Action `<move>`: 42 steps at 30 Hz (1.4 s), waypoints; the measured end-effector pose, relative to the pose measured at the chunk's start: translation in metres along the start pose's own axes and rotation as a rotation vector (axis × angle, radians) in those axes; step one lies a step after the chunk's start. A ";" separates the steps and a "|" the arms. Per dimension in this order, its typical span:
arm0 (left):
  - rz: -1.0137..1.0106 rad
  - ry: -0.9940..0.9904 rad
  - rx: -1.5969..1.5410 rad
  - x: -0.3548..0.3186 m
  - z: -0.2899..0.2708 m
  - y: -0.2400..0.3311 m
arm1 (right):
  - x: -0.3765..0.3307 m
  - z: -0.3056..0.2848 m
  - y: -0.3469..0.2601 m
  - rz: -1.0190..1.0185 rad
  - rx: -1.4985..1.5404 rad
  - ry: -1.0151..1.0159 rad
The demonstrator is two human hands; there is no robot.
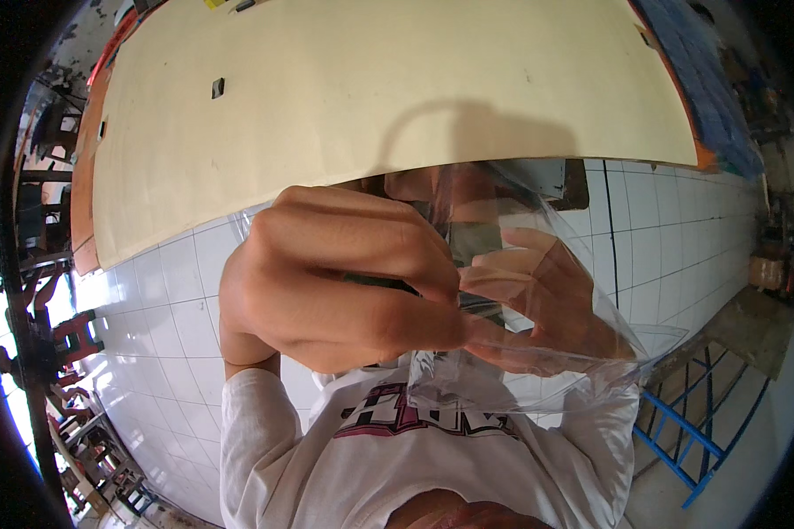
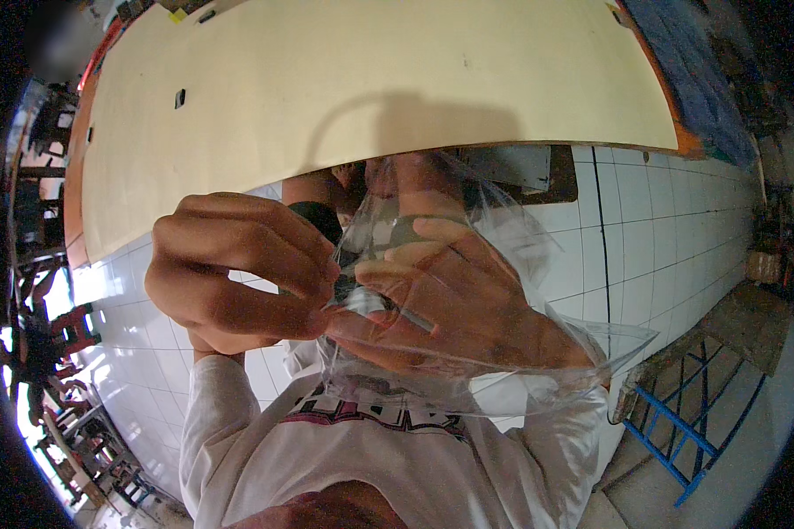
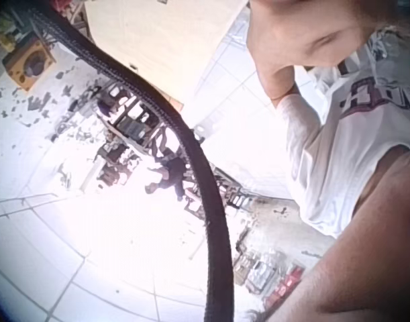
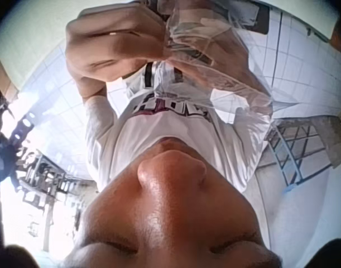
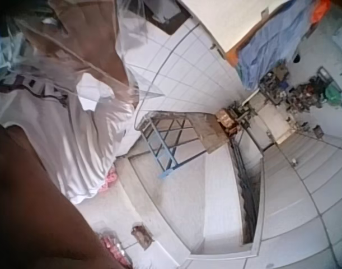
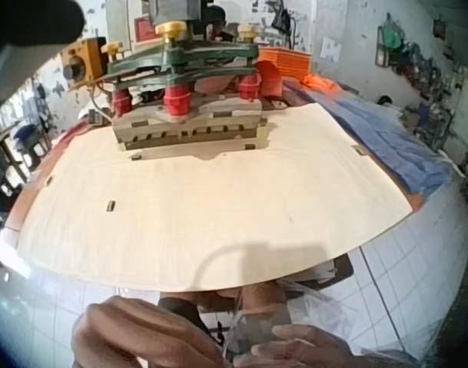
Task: The person takes the plastic film bag from the machine work table and opens, pulls, and separates its layers and edges by hand.
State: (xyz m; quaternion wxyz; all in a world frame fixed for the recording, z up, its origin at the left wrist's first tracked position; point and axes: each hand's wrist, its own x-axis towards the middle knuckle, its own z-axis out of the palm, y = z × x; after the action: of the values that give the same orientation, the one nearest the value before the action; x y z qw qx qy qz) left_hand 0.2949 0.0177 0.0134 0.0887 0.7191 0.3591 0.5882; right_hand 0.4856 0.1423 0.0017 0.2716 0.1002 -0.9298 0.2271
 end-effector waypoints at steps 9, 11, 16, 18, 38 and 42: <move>-0.036 0.033 -0.100 0.007 0.000 -0.015 | -0.001 -0.009 0.008 -0.019 0.094 -0.015; -0.065 0.062 -0.130 0.007 0.006 -0.020 | -0.005 -0.016 0.012 -0.005 0.194 -0.059; -0.259 0.109 -0.156 0.024 0.028 -0.027 | -0.027 -0.019 0.021 0.154 0.701 0.075; -0.327 0.121 -0.127 0.034 0.034 -0.025 | -0.033 -0.022 0.022 0.284 0.876 0.185; -0.433 0.338 -0.358 0.079 0.045 -0.044 | -0.056 -0.065 0.083 0.393 1.412 -0.114; -0.597 0.453 -0.461 0.081 0.036 -0.045 | -0.096 -0.086 0.108 0.443 1.656 -0.024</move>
State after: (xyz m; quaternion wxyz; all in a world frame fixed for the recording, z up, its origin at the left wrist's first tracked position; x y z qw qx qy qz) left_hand 0.3127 0.1115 0.0415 0.3320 0.3983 0.4209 0.7443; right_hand 0.5717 0.2843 -0.0270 0.0505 0.0844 -0.4651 0.8798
